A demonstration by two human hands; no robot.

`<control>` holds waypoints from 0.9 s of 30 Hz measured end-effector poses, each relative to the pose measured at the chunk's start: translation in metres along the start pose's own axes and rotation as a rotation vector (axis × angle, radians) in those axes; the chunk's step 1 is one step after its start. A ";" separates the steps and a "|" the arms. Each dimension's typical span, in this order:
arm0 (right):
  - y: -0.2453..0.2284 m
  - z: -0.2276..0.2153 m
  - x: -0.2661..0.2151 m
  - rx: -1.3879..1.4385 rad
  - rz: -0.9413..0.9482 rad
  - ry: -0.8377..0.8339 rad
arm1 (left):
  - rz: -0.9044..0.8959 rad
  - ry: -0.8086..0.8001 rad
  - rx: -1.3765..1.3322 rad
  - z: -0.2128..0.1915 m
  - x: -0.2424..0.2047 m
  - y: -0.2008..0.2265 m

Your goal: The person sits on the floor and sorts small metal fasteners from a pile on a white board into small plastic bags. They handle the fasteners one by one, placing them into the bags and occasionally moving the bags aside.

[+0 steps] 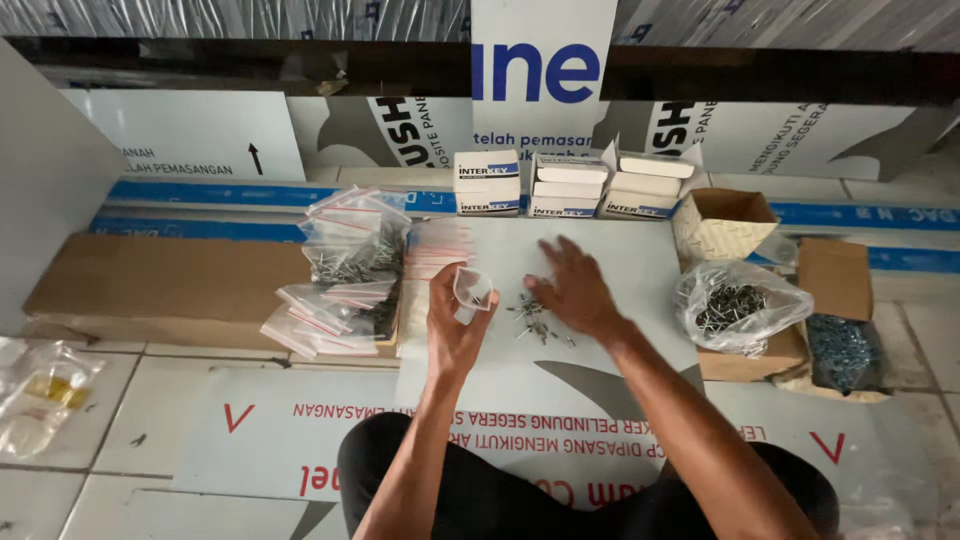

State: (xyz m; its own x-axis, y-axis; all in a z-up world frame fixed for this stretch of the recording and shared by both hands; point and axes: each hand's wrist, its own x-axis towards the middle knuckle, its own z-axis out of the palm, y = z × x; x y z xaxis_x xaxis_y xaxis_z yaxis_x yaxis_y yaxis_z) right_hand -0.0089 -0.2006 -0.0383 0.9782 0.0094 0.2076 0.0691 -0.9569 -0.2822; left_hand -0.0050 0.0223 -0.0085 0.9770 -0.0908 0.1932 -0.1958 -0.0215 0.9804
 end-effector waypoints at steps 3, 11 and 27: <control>-0.023 -0.001 -0.012 0.053 -0.143 -0.040 | 0.024 0.008 -0.001 0.000 0.000 0.004; -0.014 0.031 -0.034 -0.001 -0.171 -0.035 | 0.022 0.019 -0.027 0.005 0.001 0.009; 0.061 -0.014 -0.054 0.092 0.304 -0.039 | 0.048 -0.005 0.024 0.002 -0.006 0.006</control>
State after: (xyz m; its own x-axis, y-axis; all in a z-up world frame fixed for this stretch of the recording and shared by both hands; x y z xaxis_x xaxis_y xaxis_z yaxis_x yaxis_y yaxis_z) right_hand -0.0606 -0.2635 -0.0539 0.9633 -0.2603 0.0653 -0.2121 -0.8874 -0.4093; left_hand -0.0126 0.0203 -0.0036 0.9658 -0.0978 0.2400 -0.2449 -0.0406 0.9687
